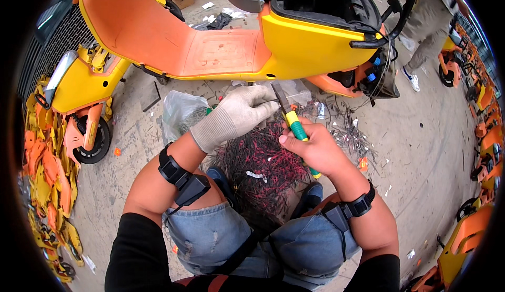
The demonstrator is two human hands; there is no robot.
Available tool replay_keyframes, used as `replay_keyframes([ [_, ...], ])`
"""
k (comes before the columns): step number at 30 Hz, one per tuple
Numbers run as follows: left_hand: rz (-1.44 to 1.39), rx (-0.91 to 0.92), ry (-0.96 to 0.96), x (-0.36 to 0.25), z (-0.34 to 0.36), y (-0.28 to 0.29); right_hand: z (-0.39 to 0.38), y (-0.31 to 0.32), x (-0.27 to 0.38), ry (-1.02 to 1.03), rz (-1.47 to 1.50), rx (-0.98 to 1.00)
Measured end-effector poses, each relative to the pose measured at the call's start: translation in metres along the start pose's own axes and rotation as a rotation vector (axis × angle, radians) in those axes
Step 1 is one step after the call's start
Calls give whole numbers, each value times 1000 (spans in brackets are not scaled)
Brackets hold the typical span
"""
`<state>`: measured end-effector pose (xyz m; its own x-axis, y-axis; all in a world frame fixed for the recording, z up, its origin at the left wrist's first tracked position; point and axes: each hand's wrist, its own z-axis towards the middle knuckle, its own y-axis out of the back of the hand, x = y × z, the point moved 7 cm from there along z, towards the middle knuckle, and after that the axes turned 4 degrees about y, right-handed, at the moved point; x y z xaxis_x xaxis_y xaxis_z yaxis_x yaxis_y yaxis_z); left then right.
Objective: The person sits on the floor and uses pliers to strip the insulation off of various colored wires. They repeatedly pick up wire segments, cut the insulation, and pull the metal strands free, dropping the processed pieces into a growing pile on the ground.
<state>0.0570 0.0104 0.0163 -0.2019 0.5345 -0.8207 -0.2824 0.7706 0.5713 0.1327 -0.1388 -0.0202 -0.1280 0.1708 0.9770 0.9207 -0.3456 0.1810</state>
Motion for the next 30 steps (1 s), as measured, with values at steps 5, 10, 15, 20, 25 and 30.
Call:
replay_keyframes([
  [5, -20, 16, -12, 4, 1, -5, 0, 1, 3, 57, -158, -1],
  [10, -54, 19, 5, 8, -1, -7, 0, -2, 1, -16, -74, -34],
  [15, -105, 37, 48, 4, -6, -8, -2, 1, 4, -83, -198, -96],
  [20, -35, 63, 13, 3, -6, -8, -1, 4, 9, 32, -315, -126],
  [25, 10, 69, -61, -2, -12, -8, -4, 3, 13, 15, -333, -93],
  [30, 30, 76, -202, -3, -11, 2, -7, 2, 12, -79, -149, -23],
])
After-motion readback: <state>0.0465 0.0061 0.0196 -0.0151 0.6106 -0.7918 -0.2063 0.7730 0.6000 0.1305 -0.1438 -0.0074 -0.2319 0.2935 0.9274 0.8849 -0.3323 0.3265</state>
